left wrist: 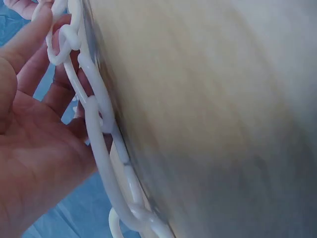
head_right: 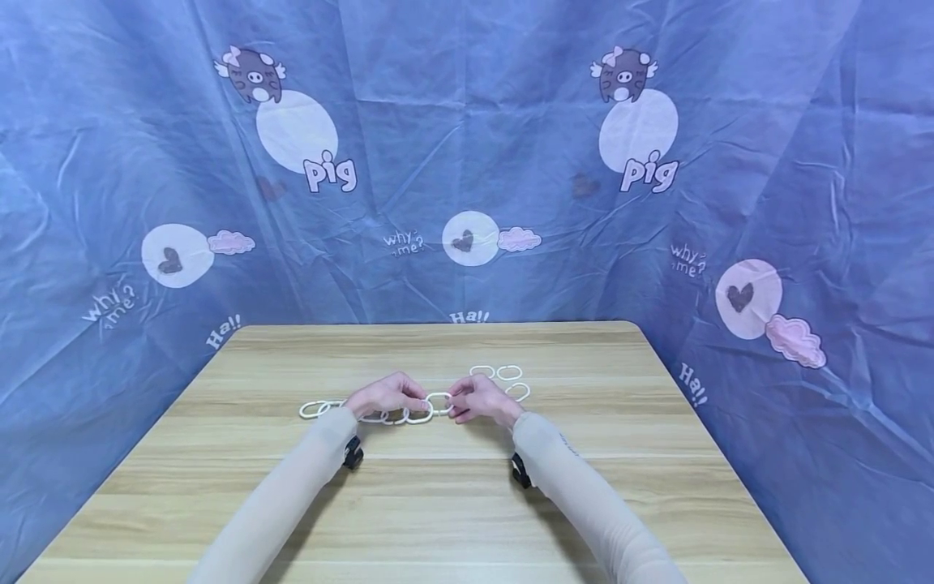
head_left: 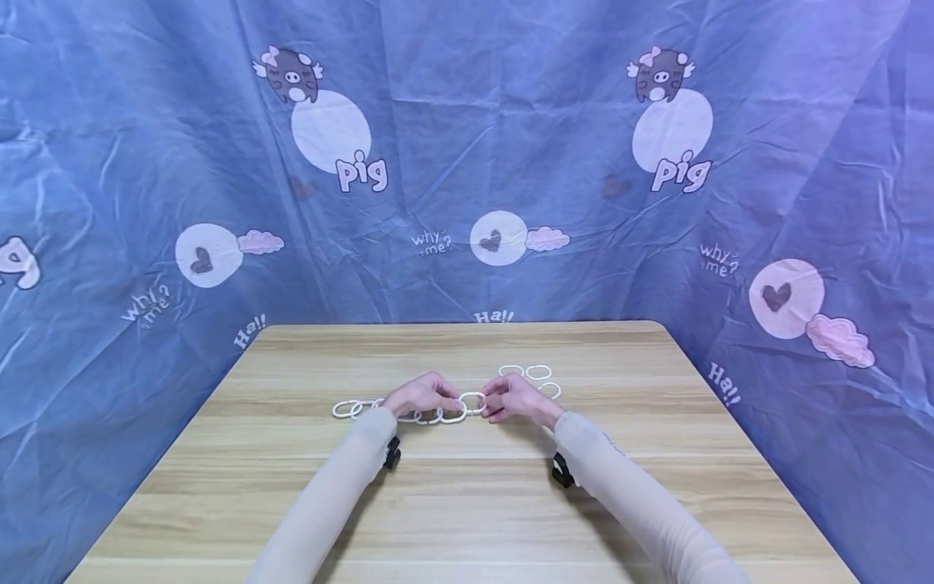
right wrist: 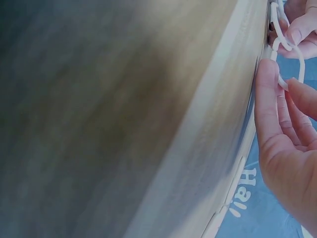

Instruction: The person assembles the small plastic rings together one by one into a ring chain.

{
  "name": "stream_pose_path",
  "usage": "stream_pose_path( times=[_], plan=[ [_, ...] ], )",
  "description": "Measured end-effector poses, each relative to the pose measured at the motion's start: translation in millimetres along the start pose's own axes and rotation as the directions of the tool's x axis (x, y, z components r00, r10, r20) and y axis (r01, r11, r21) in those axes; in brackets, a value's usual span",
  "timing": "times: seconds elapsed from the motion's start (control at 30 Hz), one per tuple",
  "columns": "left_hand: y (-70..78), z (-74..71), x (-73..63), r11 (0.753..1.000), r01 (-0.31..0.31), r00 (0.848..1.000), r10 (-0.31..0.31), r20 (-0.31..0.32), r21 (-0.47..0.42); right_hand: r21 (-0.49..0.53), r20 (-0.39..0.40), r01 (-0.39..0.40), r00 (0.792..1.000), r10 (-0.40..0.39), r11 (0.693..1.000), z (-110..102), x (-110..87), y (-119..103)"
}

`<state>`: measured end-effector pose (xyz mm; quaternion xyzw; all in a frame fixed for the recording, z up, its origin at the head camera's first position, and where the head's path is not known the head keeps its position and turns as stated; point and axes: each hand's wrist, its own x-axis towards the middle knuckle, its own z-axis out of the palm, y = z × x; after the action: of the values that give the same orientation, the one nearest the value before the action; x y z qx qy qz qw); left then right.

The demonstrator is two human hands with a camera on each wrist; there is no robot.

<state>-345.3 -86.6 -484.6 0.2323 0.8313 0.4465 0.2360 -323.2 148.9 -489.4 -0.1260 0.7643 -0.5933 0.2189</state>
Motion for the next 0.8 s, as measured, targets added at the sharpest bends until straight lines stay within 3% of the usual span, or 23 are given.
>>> stream_pose_path(
  times=[0.27,0.4,0.57,0.8],
  plan=[
    [0.5,1.8,0.2,0.998,0.054,0.997,-0.056,-0.048,-0.028,0.024,0.010,0.056,0.998,-0.056,0.998,-12.3,-3.9,1.4],
    [-0.2,2.2,1.4,0.999,0.045,0.998,-0.046,-0.048,-0.023,0.011,-0.015,0.064,0.998,-0.063,0.998,-29.0,-10.9,1.0],
    [-2.2,2.5,2.7,1.000,0.013,0.999,-0.013,-0.038,0.007,-0.111,-0.083,0.082,0.992,-0.092,0.990,-54.0,-16.0,2.1],
    [-1.8,3.3,1.7,1.000,0.010,1.000,-0.010,-0.011,0.028,-0.300,-0.167,0.094,0.975,-0.150,0.949,-83.8,-24.2,11.1]
  ],
)
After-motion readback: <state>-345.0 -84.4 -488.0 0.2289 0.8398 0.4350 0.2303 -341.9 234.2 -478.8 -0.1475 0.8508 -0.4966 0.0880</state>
